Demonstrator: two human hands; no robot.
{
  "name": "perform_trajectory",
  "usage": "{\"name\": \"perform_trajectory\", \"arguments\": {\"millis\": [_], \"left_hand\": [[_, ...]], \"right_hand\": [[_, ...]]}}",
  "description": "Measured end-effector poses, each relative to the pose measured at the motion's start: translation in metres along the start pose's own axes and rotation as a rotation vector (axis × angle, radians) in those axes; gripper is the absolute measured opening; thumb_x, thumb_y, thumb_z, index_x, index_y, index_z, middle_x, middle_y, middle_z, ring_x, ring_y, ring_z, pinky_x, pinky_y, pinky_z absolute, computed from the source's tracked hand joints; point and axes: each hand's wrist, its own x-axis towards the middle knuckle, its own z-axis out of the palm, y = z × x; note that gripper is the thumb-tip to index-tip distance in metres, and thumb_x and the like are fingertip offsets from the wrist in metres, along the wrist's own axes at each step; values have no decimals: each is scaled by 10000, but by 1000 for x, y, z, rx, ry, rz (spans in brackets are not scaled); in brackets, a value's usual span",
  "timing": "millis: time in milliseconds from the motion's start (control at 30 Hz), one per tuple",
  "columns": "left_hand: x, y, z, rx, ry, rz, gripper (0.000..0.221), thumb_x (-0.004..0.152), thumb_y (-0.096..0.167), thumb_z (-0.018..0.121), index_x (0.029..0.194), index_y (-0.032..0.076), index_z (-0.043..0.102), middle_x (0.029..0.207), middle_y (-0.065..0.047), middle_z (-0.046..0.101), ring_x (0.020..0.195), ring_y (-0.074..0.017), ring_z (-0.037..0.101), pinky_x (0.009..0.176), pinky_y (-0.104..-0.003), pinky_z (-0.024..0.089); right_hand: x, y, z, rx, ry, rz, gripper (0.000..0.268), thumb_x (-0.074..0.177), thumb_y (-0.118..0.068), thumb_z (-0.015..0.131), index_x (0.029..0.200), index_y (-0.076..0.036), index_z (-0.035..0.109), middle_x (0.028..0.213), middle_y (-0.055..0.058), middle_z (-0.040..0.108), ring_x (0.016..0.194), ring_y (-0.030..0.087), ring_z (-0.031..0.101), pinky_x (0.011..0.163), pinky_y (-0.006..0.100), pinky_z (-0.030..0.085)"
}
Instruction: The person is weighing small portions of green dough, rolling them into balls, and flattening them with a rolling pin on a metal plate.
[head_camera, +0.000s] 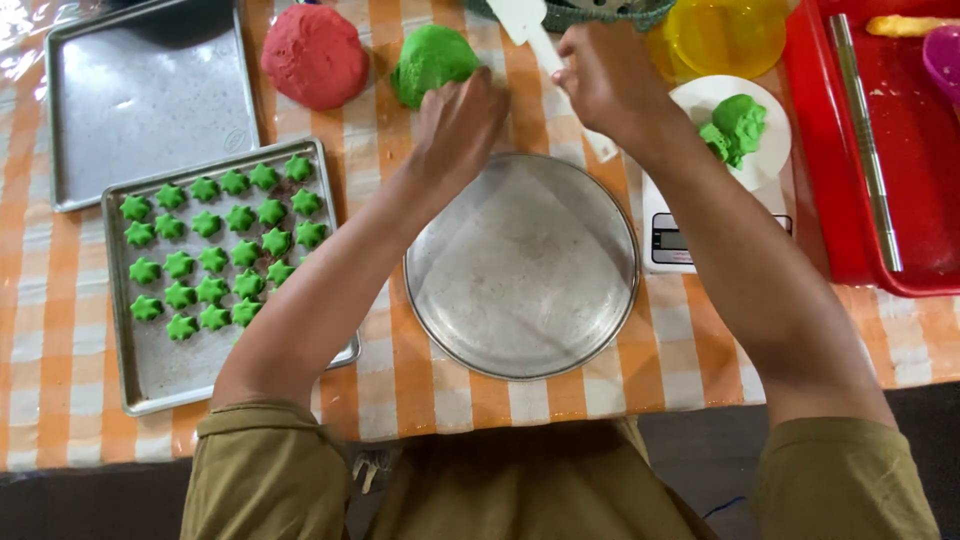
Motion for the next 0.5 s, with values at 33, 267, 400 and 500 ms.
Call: {"name": "perform_trajectory", "arguments": {"millis": [33,267,400,500], "left_hand": [[2,0,12,132,72,-19,159,859,25,674,728,109,647,756,-90,609,543,-360,653,345,-470,431],[9,42,-87,-599,219,29,143,875,8,671,769,54,587,635,-57,598,545,-284,566,477,-414,371],[-2,75,-139,-1017,183,-48,264,955,-14,683,1161,77,546,932,-66,801,544,-104,708,581,-246,541],[-18,76,-157,-941,134,-2,470,1055,131,723,1383,134,386,1118,-84,810,645,-113,751,636,-292,610]], "right_hand": [[-5,-6,-3,27,-69,50,310,1020,-272,761,1207,-27,725,1007,242,718,1112,469,597,688,642,498],[-41,-8,-55,273,-34,-239,317,997,-181,835,1250,-41,705,1021,112,729,779,216,698,728,374,500],[-86,-34,-103,583,-130,-145,169,1025,-65,787,1158,14,719,947,105,739,750,153,713,695,253,584],[-123,13,-118,296,84,-160,141,1114,-76,896,1178,7,801,989,95,763,775,154,660,704,282,516]]}}
